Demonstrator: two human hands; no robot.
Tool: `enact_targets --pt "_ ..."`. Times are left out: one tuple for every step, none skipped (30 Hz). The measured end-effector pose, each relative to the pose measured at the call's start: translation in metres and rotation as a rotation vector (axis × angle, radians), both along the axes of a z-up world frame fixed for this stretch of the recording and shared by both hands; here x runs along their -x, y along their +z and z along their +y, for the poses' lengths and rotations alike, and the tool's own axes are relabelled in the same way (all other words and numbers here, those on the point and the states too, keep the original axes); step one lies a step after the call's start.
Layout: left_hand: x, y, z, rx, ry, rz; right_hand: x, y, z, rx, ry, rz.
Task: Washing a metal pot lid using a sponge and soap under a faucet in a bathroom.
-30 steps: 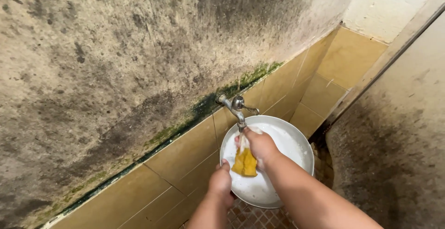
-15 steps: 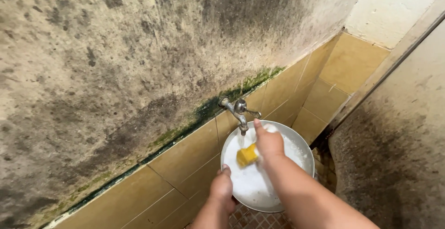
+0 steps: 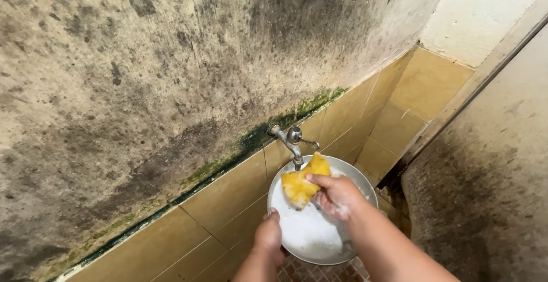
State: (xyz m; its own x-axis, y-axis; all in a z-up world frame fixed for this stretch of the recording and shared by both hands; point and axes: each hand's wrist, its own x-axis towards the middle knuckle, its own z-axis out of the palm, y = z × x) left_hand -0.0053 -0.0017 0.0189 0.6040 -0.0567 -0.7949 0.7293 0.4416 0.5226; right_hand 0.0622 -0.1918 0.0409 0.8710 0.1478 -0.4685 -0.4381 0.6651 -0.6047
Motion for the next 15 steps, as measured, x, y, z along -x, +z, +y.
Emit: enact_targets --pt "0.000 -0.001 0.000 -0.001 0.000 -0.002 0.001 0.001 0.005 -0.001 0.000 -0.002" --pt "0.000 -0.002 0.000 0.009 0.004 -0.001 0.003 0.001 0.008 -0.001 0.004 0.021" --pt "0.000 -0.003 0.000 0.019 0.009 0.001 0.004 0.002 0.012 -0.001 0.009 0.043" --pt "-0.001 -0.015 0.000 0.019 0.010 0.001 0.006 0.007 0.015 -0.001 0.010 0.043" --pt "-0.003 -0.027 0.000 0.035 0.022 -0.024 0.008 0.012 0.018 -0.046 0.046 0.070" --pt "-0.004 -0.038 0.001 0.051 0.033 -0.049 0.009 0.016 0.021 -0.093 0.082 0.096" --pt "-0.003 -0.037 0.002 0.050 0.034 -0.049 0.013 0.027 0.025 -0.094 0.083 0.096" --pt "-0.004 -0.036 0.002 0.060 0.039 -0.059 0.016 0.039 0.027 -0.189 0.111 0.099" --pt "-0.004 -0.035 0.001 0.069 0.044 -0.069 0.019 0.051 0.030 -0.284 0.138 0.100" --pt "-0.003 -0.028 0.002 0.068 0.046 -0.070 0.019 0.052 0.031 -0.286 0.140 0.099" --pt "-0.003 -0.022 0.002 0.067 0.046 -0.052 0.019 0.053 0.032 -0.334 0.195 0.016" --pt "-0.002 -0.016 0.002 0.068 0.048 -0.033 0.020 0.053 0.033 -0.381 0.252 -0.065" --pt "-0.003 -0.019 0.003 0.067 0.050 -0.033 0.014 0.032 0.030 -0.382 0.255 -0.064" --pt "-0.003 -0.023 0.004 0.076 0.053 -0.036 0.008 0.011 0.026 -0.358 0.247 -0.056" --pt "-0.004 -0.027 0.004 0.085 0.056 -0.039 0.002 -0.010 0.022 -0.334 0.239 -0.049"
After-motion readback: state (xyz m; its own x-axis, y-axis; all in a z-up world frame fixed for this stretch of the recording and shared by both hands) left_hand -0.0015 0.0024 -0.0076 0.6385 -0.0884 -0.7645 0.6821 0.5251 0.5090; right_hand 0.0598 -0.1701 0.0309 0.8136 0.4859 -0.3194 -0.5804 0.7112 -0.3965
